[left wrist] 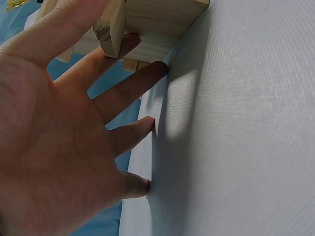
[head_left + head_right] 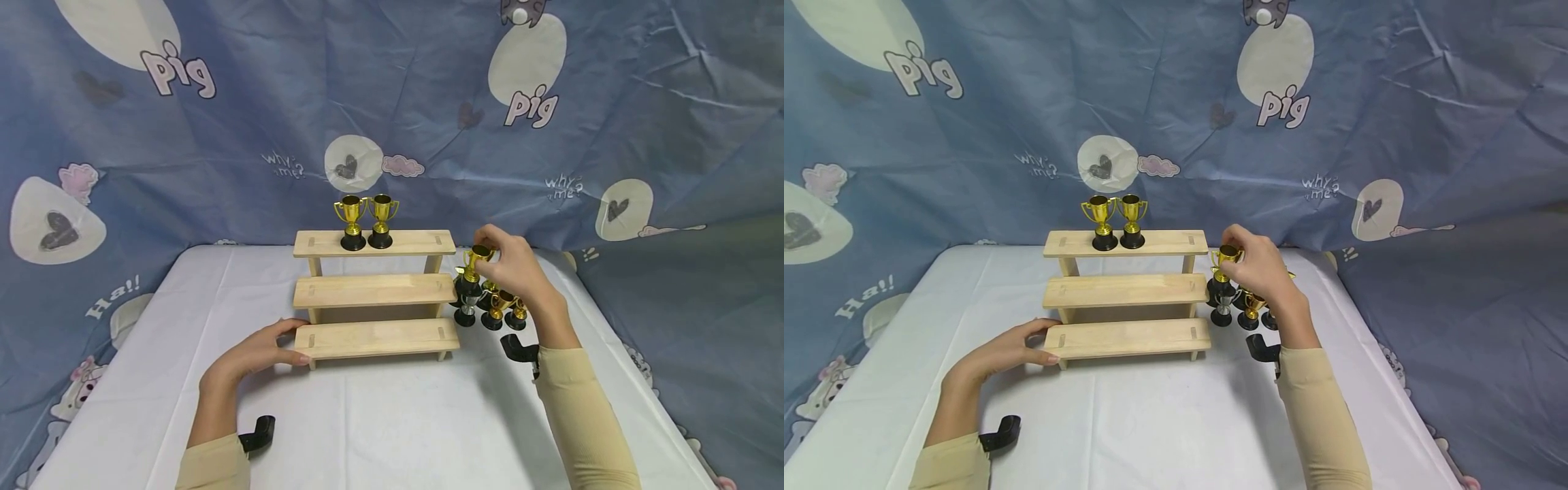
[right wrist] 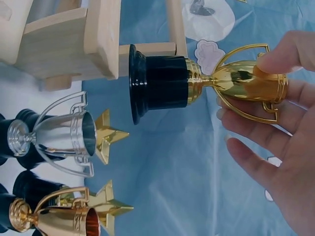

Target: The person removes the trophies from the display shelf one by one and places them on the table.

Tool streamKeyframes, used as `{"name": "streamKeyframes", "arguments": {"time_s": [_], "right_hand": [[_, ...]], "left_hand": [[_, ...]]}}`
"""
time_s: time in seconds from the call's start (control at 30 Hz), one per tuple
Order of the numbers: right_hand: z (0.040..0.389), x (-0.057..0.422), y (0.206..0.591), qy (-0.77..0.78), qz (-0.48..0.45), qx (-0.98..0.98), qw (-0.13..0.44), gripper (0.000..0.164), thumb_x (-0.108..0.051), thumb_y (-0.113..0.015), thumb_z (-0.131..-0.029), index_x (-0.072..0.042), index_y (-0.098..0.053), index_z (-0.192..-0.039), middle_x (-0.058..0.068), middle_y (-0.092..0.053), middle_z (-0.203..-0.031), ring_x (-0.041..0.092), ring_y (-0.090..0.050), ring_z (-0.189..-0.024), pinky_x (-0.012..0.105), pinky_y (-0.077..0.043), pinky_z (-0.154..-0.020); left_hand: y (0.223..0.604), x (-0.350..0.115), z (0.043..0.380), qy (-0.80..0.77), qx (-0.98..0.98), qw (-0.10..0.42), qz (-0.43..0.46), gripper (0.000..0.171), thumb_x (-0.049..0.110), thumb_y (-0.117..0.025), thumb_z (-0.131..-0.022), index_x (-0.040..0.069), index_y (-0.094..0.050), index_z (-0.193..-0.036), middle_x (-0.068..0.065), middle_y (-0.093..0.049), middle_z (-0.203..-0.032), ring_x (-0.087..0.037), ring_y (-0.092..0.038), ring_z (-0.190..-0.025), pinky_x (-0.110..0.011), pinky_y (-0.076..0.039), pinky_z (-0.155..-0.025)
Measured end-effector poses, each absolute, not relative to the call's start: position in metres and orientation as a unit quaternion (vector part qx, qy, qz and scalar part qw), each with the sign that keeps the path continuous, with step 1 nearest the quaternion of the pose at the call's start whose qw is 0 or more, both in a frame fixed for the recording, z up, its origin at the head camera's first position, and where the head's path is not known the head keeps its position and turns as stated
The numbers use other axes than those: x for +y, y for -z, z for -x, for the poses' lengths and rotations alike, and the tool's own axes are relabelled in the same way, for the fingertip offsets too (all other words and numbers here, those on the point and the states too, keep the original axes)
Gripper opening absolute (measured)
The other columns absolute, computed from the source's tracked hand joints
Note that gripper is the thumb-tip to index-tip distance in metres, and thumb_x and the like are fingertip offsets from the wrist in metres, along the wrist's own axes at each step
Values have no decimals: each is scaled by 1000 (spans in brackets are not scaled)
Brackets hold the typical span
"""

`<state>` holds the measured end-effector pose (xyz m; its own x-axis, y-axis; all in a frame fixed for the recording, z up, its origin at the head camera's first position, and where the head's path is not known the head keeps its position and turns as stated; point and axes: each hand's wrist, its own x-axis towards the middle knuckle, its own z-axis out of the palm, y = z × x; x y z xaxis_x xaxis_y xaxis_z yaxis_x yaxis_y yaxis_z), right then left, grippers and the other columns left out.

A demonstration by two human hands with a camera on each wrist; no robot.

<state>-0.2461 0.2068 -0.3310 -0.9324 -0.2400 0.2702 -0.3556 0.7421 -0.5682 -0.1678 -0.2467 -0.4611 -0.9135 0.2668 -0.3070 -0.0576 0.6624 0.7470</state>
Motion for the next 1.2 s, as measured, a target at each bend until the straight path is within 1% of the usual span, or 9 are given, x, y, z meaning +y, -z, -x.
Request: {"name": "streamKeyframes", "arguments": {"time_s": [0.23, 0.43, 0.73, 0.83, 1.0, 1.1, 1.2], "right_hand": [[241, 212, 336, -306, -162, -936, 71, 36, -12, -63, -76, -20, -62, -111, 6, -69, -117, 28, -61, -113, 52, -47, -94], [238, 215, 340, -301, -170, -936, 71, 36, -12, -64, -75, -20, -62, -110, 6, -69, -112, 27, -62, -106, 50, -48, -91], [233, 219, 346, -290, -176, -940, 50, 35, -13, -64, -76, -21, -61, -110, 6, -68, -112, 27, -62, -109, 51, -48, -94], [231, 219, 350, -286, -171, -942, 48, 35, -13, -64, -75, -21, -61, -109, 5, -68, -111, 26, -62, -107, 50, -47, -93], [230, 220, 354, -287, -177, -940, 42, 36, -11, -64, -74, -16, -63, -110, 4, -69, -108, 25, -62, -100, 48, -48, -88], [229, 221, 358, -288, -185, -939, 35, 37, -10, -63, -75, -12, -64, -112, 6, -69, -108, 26, -63, -100, 48, -49, -87], [227, 222, 361, -284, -189, -939, 29, 37, -10, -63, -75, -13, -64, -112, 6, -70, -108, 26, -64, -100, 48, -50, -87]], "left_hand": [[462, -247, 169, -401, 892, 200, -59, 88, 48, -82, -75, 17, -45, -148, -19, -36, -158, -45, -27, -148, -67, -30, -111], [459, -247, 169, -401, 891, 204, -58, 88, 48, -82, -75, 18, -45, -148, -19, -34, -158, -45, -26, -148, -67, -29, -112], [459, -246, 169, -404, 889, 205, -62, 88, 48, -82, -75, 17, -44, -149, -20, -34, -158, -46, -26, -148, -67, -29, -112], [459, -247, 170, -404, 890, 203, -61, 88, 47, -82, -75, 17, -45, -149, -19, -34, -158, -45, -26, -148, -67, -28, -112], [460, -248, 170, -401, 892, 202, -57, 88, 49, -82, -75, 17, -45, -148, -19, -35, -158, -44, -26, -148, -67, -28, -113], [461, -247, 170, -399, 892, 203, -59, 88, 48, -81, -75, 17, -45, -148, -19, -35, -158, -45, -27, -148, -67, -29, -112], [461, -246, 169, -400, 892, 203, -59, 87, 47, -82, -75, 17, -45, -148, -20, -35, -158, -45, -27, -147, -67, -29, -112]]}}
